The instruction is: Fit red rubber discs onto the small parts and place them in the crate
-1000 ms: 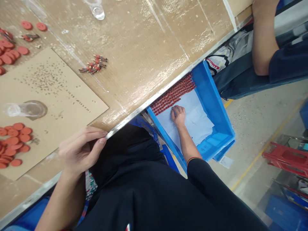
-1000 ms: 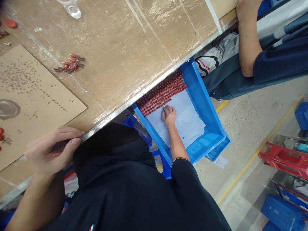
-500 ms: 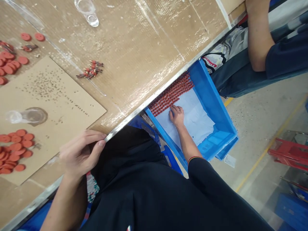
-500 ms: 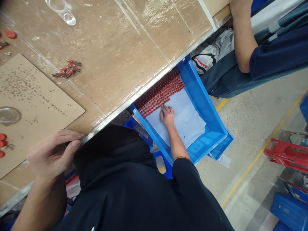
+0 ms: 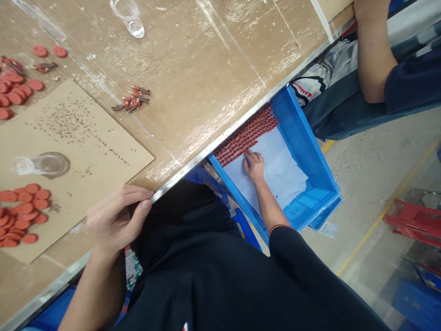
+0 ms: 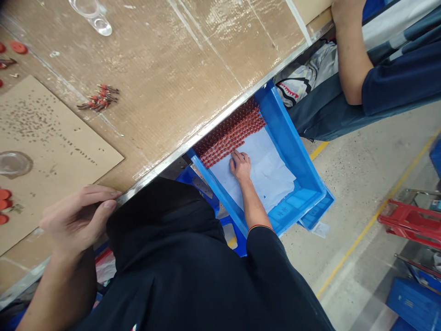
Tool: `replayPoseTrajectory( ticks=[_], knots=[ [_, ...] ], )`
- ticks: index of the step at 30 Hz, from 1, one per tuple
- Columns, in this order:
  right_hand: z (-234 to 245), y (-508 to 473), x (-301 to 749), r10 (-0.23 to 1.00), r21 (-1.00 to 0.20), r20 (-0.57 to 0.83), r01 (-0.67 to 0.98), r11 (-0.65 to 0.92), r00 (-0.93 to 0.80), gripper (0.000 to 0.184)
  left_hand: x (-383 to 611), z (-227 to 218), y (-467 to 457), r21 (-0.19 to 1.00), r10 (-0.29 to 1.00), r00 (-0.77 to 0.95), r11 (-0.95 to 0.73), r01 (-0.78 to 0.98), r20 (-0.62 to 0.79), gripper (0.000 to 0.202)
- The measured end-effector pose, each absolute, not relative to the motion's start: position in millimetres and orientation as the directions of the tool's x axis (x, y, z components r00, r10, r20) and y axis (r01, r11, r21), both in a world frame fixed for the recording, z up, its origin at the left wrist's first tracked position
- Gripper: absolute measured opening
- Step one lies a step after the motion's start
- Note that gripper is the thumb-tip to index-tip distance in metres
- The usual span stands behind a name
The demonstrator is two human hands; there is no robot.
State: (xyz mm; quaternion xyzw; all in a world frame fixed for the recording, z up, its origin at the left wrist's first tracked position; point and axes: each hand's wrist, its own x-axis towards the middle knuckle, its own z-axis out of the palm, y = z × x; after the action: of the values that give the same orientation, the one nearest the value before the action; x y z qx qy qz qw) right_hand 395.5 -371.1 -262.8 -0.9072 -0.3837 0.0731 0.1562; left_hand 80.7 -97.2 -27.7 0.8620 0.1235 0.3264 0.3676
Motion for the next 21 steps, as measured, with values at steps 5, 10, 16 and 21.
replayPoseTrajectory(
  ticks=[5, 10, 16, 21],
  knots=[
    [-262.8, -372.3, 393.8, 0.718, -0.363, 0.005, 0.671, -0.647, 0.696, 0.037, 79.1, -28.1, -96.8, 0.72, 0.464, 0.747, -0.693, -0.028, 0.476, 0.013],
    [-258.7, -374.2, 388.0, 0.663, -0.446, 0.119, 0.637, -0.629, 0.739, 0.029, 76.9, -29.4, -95.7, 0.719, 0.473, 0.74, -0.695, -0.021, 0.479, 0.013],
    [-217.2, -387.8, 404.4, 0.247, -0.584, 0.4, 0.453, -0.673, 0.883, 0.042, 67.1, -31.1, -96.4, 0.759, 0.55, 0.67, -0.65, -0.03, 0.498, 0.011],
    [-151.1, -404.8, 417.4, -0.061, -0.693, 0.53, 0.391, -0.606, 0.846, 0.057, 49.0, -17.4, -86.8, 0.689, 0.506, 0.604, -0.717, -0.102, 0.616, 0.01]
  ],
)
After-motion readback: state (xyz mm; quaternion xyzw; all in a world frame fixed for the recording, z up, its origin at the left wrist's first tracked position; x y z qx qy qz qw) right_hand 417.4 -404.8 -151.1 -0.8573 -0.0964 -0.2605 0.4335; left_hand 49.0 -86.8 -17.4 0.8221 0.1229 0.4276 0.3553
